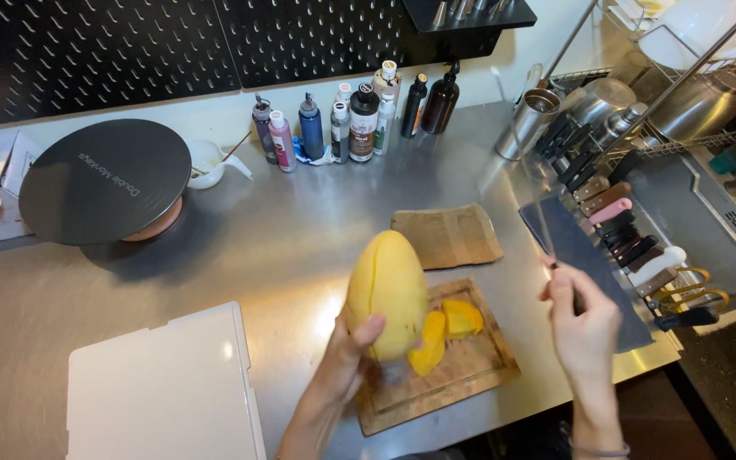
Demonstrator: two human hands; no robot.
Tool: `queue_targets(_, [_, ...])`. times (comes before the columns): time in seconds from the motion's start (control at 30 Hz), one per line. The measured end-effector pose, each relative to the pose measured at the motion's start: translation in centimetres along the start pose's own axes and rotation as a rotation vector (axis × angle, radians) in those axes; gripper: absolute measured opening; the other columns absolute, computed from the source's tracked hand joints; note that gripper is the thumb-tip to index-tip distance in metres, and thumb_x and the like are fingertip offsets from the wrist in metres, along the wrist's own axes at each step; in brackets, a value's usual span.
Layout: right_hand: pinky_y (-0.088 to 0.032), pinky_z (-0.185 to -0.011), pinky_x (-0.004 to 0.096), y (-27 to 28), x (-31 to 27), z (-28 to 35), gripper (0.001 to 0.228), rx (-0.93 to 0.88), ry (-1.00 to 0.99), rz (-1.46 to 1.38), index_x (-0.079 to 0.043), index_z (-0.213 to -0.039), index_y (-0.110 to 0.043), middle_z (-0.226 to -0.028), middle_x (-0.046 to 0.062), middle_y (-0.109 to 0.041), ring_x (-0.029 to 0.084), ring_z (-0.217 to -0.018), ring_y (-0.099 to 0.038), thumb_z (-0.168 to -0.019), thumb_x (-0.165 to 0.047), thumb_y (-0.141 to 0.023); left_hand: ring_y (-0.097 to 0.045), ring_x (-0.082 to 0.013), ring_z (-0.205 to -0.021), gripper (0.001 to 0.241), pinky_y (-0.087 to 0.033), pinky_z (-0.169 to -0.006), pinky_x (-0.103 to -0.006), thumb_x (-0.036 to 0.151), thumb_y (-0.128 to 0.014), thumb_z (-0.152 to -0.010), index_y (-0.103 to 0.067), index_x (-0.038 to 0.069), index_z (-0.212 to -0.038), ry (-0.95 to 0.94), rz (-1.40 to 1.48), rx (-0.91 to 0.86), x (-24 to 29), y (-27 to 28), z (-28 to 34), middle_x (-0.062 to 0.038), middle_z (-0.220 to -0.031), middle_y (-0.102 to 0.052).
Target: Peel and slice mangoes using a serrated kitchen knife on a wooden cutting board.
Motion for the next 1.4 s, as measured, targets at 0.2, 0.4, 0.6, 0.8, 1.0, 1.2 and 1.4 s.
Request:
queue_targets(0.2, [-0.029, -0.044, 0.023, -13.4, 5.9, 11.7, 0.058, -0.469, -0.803, -0.960, -0.006, -0.144, -0.051, -0.113, 0.005, -0.071, 0.005, -0.047, -0.036, -0.101, -0.045, -0.049, -0.074, -0.0225, -0.105, 0.077, -0.059, -0.089, -0.0351, 0.036, -0.083, -0.077, -0.043, 0.003, -0.135, -0.114, -0.828, 0.399, -0.4, 0.3, 0.2, -0.014, -0.114, -0.074])
queue_targets(0.4, [-0.035, -0.049, 0.021, -16.2, 11.6, 16.4, 0.054, -0.405, -1.009, -1.436, -0.006, -0.141, -0.051, -0.106, 0.010, -0.058, 0.005, -0.054, -0.043, -0.109, -0.050, -0.054, -0.071, -0.0231, -0.107, 0.080, -0.057, -0.092, -0.0366, 0.041, -0.080, -0.076, -0.045, 0.005, -0.139, 0.075, -0.711, 0.314, -5.0, 3.8, 0.0, -0.016, -0.119, -0.071])
queue_targets(0.6, [-0.055, -0.075, 0.025, -9.3, 1.3, 11.5, 0.075, -0.278, -1.026, -1.452, -0.008, -0.148, -0.047, -0.136, 0.021, -0.063, 0.018, -0.092, -0.069, -0.097, -0.063, -0.037, -0.067, -0.0185, -0.119, 0.072, -0.052, -0.100, -0.0329, 0.050, -0.060, -0.093, -0.053, 0.000, -0.144, 0.019, -0.244, 0.382, -6.8, 16.9, -5.3, -0.013, -0.135, -0.067])
queue_targets(0.8, [-0.055, -0.088, 0.032, -7.1, 3.5, 13.5, 0.074, -0.321, -0.809, -1.762, -0.006, -0.150, -0.047, -0.144, 0.021, -0.059, 0.026, -0.119, -0.065, -0.102, -0.062, -0.038, -0.066, -0.0277, -0.115, 0.066, -0.052, -0.100, -0.0414, 0.050, -0.056, -0.096, -0.052, -0.001, -0.137, -0.029, -0.768, 0.657, -5.3, 25.6, -8.0, -0.020, -0.124, -0.067])
queue_targets(1.0, [-0.053, -0.095, 0.036, -2.3, 6.4, 16.0, 0.061, 0.106, -0.987, -1.381, -0.012, -0.134, -0.060, -0.127, 0.003, -0.068, 0.017, -0.112, -0.067, -0.098, -0.060, -0.049, -0.053, -0.0476, -0.123, 0.058, -0.041, -0.108, -0.0513, 0.045, -0.046, -0.114, -0.056, -0.007, -0.137, -0.215, -1.339, 0.724, -7.8, 36.8, -9.6, -0.033, -0.129, -0.059])
queue_targets(1.2, [-0.054, -0.093, 0.035, 3.3, 7.6, 16.6, 0.058, 0.109, -0.976, -1.272, -0.010, -0.131, -0.062, -0.122, 0.004, -0.070, 0.016, -0.109, -0.068, -0.098, -0.056, -0.051, -0.057, -0.0355, -0.119, 0.057, -0.043, -0.105, -0.0439, 0.037, -0.060, -0.104, -0.057, -0.009, -0.138, -0.491, -1.239, 0.652, -5.1, 13.2, -5.6, -0.024, -0.132, -0.063])
queue_targets(1.4, [-0.052, -0.082, 0.032, 7.0, 10.9, 18.0, 0.052, -0.032, -0.819, -0.966, -0.001, -0.126, -0.067, -0.109, 0.007, -0.069, 0.015, -0.096, -0.065, -0.104, -0.045, -0.051, -0.067, -0.0192, -0.109, 0.046, -0.055, -0.093, -0.0368, 0.042, -0.060, -0.100, -0.061, 0.005, -0.129, 0.351, 0.112, -0.060, -20.1, -12.5, -3.8, -0.007, -0.118, -0.071])
Point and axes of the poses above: each hand's wrist, its own z-axis away from the middle knuckle, its own y-axis out of the back of the hand, x = y × z, the point moved 6 cm from there along -z, towards the middle knuckle
